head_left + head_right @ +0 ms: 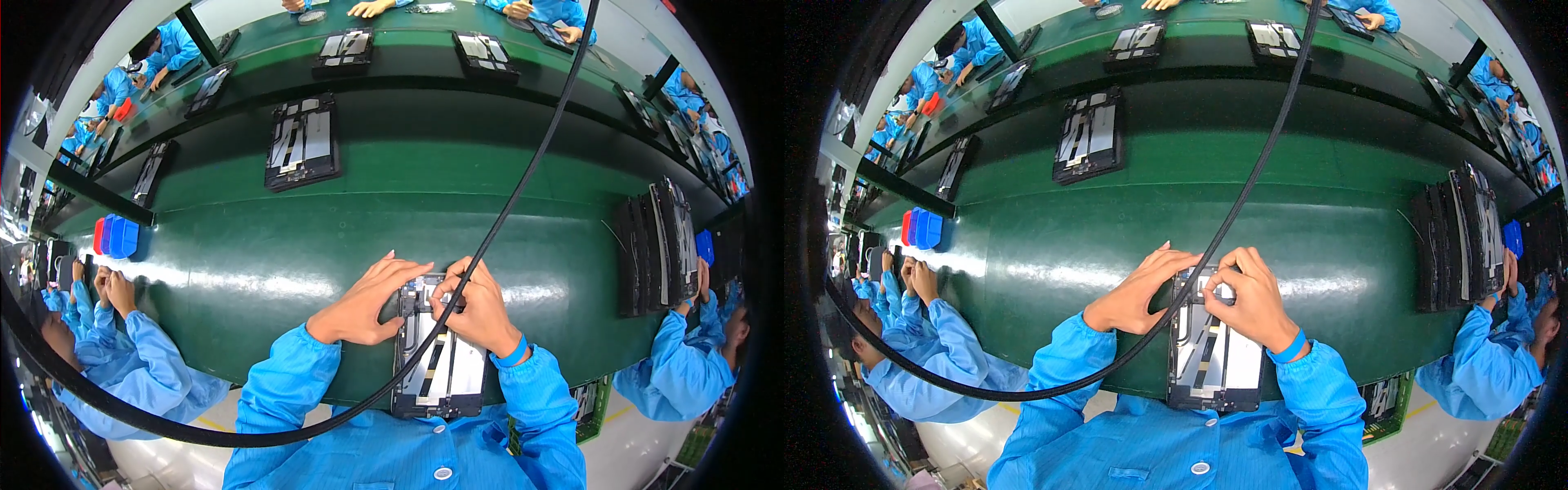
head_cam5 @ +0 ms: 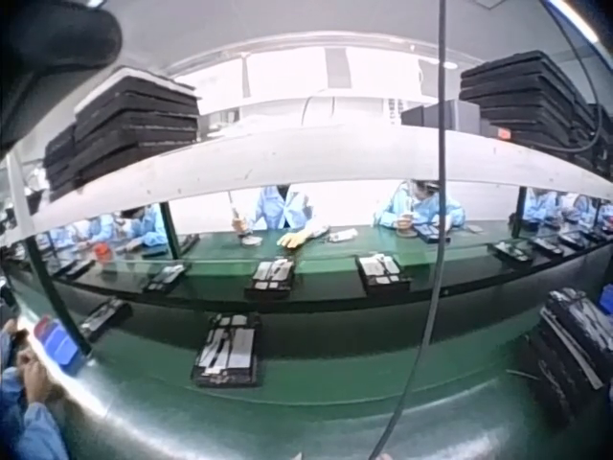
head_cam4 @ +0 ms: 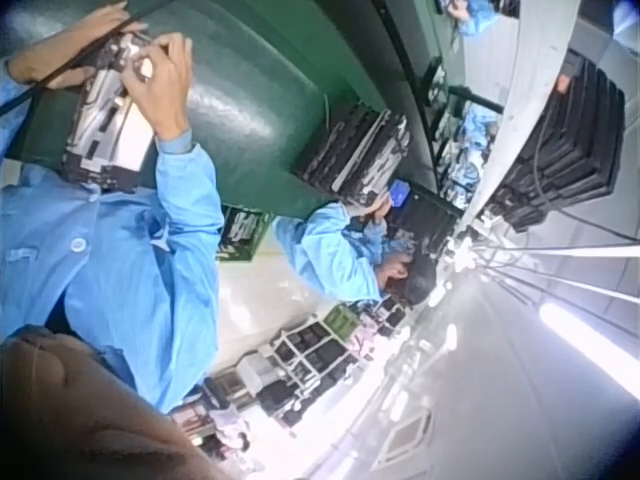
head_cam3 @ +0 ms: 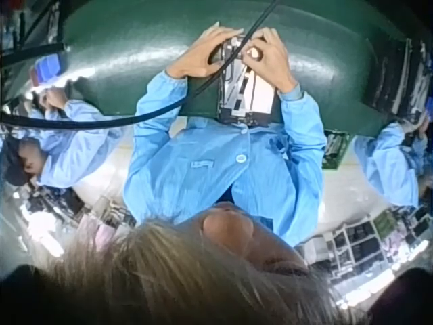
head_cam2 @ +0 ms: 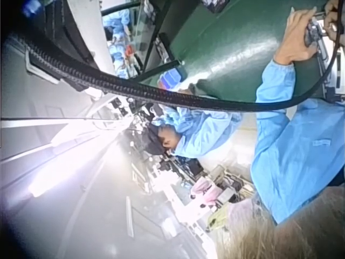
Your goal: The person assembles components onto an electronic tablet device and applies stickers to it by hand.
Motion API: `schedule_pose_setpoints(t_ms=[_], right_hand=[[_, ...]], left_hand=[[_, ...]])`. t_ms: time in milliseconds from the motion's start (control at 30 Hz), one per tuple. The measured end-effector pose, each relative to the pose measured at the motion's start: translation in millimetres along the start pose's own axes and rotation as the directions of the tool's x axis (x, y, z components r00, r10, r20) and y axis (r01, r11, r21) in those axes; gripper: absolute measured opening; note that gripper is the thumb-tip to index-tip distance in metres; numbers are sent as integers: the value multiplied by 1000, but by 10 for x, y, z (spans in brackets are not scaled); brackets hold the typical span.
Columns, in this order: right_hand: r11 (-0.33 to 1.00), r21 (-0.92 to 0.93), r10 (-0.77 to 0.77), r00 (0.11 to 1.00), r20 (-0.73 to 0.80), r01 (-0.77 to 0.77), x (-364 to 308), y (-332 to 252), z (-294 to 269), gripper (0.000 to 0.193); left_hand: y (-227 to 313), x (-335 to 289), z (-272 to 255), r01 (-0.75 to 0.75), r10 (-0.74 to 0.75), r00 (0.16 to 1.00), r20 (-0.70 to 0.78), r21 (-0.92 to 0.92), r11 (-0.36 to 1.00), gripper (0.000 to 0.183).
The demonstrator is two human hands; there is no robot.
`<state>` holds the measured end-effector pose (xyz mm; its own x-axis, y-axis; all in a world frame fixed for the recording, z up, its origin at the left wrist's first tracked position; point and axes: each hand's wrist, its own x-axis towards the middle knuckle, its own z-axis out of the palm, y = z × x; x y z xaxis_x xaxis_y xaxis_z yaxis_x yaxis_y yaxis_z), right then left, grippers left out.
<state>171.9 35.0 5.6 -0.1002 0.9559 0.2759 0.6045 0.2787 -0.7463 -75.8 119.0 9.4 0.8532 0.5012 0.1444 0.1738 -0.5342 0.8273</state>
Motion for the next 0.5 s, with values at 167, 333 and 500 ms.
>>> schedule_pose_setpoints(t_ms=[167,333,500], right_hand=[[1000,19,24,1000,0,-24,-9,-17,-9,16],[999,29,37,999,8,-37,-25,-4,-2,16],[999,27,32,999,36,-33,-24,2,-30,18]], left_hand=[[13,-19,-30,-21,21,999,26,-18,1000,98],[29,-6,-40,4,-4,999,46,-16,1000,97],[31,12,-18,12,-13,998,58,15,1000,93]])
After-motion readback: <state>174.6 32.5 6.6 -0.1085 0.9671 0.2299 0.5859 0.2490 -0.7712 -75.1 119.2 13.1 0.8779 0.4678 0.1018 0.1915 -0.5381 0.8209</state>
